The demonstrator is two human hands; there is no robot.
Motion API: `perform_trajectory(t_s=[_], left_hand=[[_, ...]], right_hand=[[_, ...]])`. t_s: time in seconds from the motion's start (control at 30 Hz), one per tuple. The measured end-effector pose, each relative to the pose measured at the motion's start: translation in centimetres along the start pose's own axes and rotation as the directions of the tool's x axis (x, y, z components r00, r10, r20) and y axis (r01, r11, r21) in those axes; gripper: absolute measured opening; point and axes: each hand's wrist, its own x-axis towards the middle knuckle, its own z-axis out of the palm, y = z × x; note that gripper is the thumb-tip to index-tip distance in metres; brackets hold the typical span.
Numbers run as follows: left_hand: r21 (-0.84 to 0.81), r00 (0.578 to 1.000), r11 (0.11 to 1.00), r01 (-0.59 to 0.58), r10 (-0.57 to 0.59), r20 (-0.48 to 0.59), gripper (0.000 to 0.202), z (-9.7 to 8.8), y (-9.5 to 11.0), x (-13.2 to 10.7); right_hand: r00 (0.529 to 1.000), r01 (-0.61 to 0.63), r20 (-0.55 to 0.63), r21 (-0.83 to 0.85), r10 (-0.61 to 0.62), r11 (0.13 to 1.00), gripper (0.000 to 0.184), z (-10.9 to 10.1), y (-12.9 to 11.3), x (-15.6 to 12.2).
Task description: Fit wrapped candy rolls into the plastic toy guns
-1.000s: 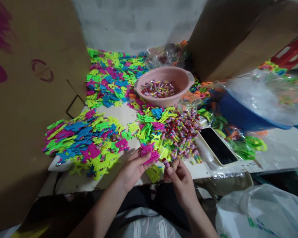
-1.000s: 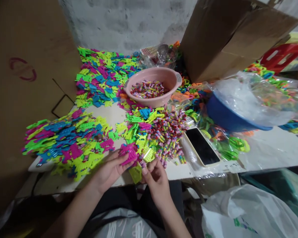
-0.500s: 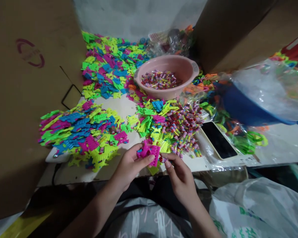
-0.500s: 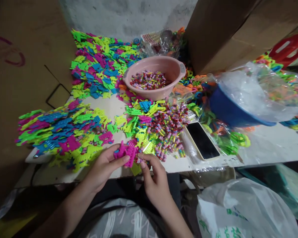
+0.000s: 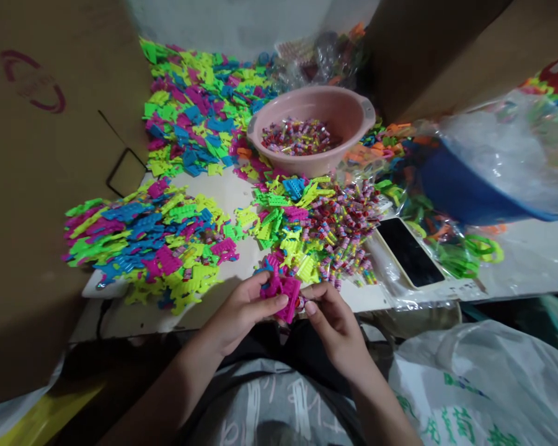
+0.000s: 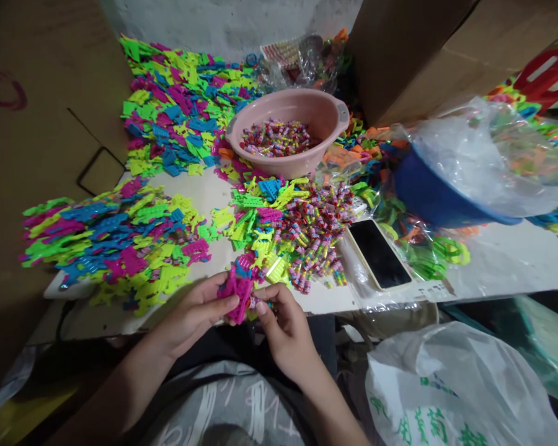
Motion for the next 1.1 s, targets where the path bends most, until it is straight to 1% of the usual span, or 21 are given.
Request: perform_trajectory(t_s=[0.07, 0.17, 0.23, 0.33, 0.43, 0.57, 0.63, 0.73, 0.77, 0.83, 0.87, 0.9, 0.93, 0.97, 1.0, 1.03, 1.07, 1.1], left_hand=[[0.044, 1.0, 0.999, -0.02, 0.02, 0.004, 0.033, -0.1, 0.0, -0.1], [0.147, 0.997, 0.986, -0.079, 0.079, 0.01, 0.03, -0.3, 0.0, -0.1], [0.22, 0.994, 0.969, -0.109, 0.111, 0.003, 0.028, -0.5, 0.0, -0.2], [0.299, 0.992, 0.946, -0.123, 0.13, -0.003, 0.026, -0.5, -0.2, -0.5], [0.35, 0.988, 0.927, -0.134, 0.152, -0.026, 0.024, -0.2, -0.2, -1.0], [0.404, 0.963, 0.9, -0.162, 0.234, -0.134, 0.019, 0.5, -0.2, -1.6], [0.396, 0.955, 0.902, -0.171, 0.251, -0.159, 0.019, 0.6, -0.7, -1.6], [0.399, 0.951, 0.898, -0.187, 0.268, -0.157, 0.018, 0.3, -1.8, -1.3], [0.412, 0.948, 0.89, -0.194, 0.279, -0.156, 0.017, 0.1, -2.1, -1.1], [0.459, 0.938, 0.866, -0.198, 0.303, -0.167, 0.016, -0.4, -2.0, -0.9], [0.504, 0.924, 0.841, -0.199, 0.332, -0.19, 0.017, -0.8, -1.7, -0.9], [0.565, 0.897, 0.799, -0.204, 0.384, -0.22, 0.017, -1.3, -1.0, -1.0], [0.643, 0.853, 0.736, -0.212, 0.46, -0.245, 0.019, -1.8, -0.2, -1.1], [0.728, 0.796, 0.65, -0.218, 0.55, -0.253, 0.021, -2.6, 0.9, -1.3], [0.812, 0.731, 0.543, -0.215, 0.641, -0.235, 0.024, -3.4, 1.9, -1.5], [0.883, 0.676, 0.424, -0.2, 0.713, -0.189, 0.025, -4.3, 3.0, -1.8], [0.938, 0.641, 0.303, -0.171, 0.757, -0.128, 0.026, -5.3, 4.0, -2.2], [0.974, 0.618, 0.183, -0.134, 0.784, -0.062, 0.027, -6.3, 4.8, -2.5]], right_hand=[[1.0, 0.009, 0.023, -0.01, -0.009, 1.0, 0.022, 0.0, -0.1, -0.1], [0.998, 0.047, 0.052, -0.06, -0.043, 0.997, 0.017, -0.2, 0.0, -0.3], [0.996, 0.074, 0.06, -0.11, -0.068, 0.991, 0.016, -0.3, 0.2, -0.4], [0.99, 0.128, 0.077, -0.209, -0.114, 0.97, 0.015, -0.5, 0.5, -0.8], [0.978, 0.207, 0.102, -0.338, -0.183, 0.918, 0.014, -0.5, 0.3, -1.0], [0.957, 0.288, 0.132, -0.545, -0.258, 0.788, 0.015, 0.0, 0.0, -1.0], [0.955, 0.287, 0.118, -0.588, -0.27, 0.756, 0.015, 0.5, 0.1, -1.0], [0.963, 0.238, 0.052, -0.618, -0.264, 0.749, 0.015, 1.1, 0.6, -0.9], [0.967, 0.221, 0.037, -0.617, -0.253, 0.755, 0.014, 1.1, 0.8, -0.9], [0.976, 0.202, 0.054, -0.583, -0.21, 0.787, 0.007, 0.8, 1.2, -0.6], [0.978, 0.199, 0.066, -0.565, -0.196, 0.801, 0.006, 0.4, 1.4, -0.3], [0.977, 0.202, 0.064, -0.564, -0.201, 0.801, 0.013, -0.2, 1.6, 0.0], [0.973, 0.208, 0.046, -0.591, -0.224, 0.779, 0.02, -0.8, 1.9, 0.4], [0.965, 0.215, 0.023, -0.646, -0.263, 0.733, 0.024, -1.6, 2.1, 0.8], [0.952, 0.218, 0.005, -0.713, -0.306, 0.666, 0.024, -2.3, 2.3, 1.3], [0.941, 0.218, 0.007, -0.779, -0.339, 0.588, 0.024, -3.0, 2.6, 1.8], [0.936, 0.216, 0.031, -0.837, -0.35, 0.503, 0.024, -3.5, 2.8, 2.2], [0.936, 0.216, 0.066, -0.883, -0.345, 0.417, 0.025, -3.8, 2.9, 2.6]])
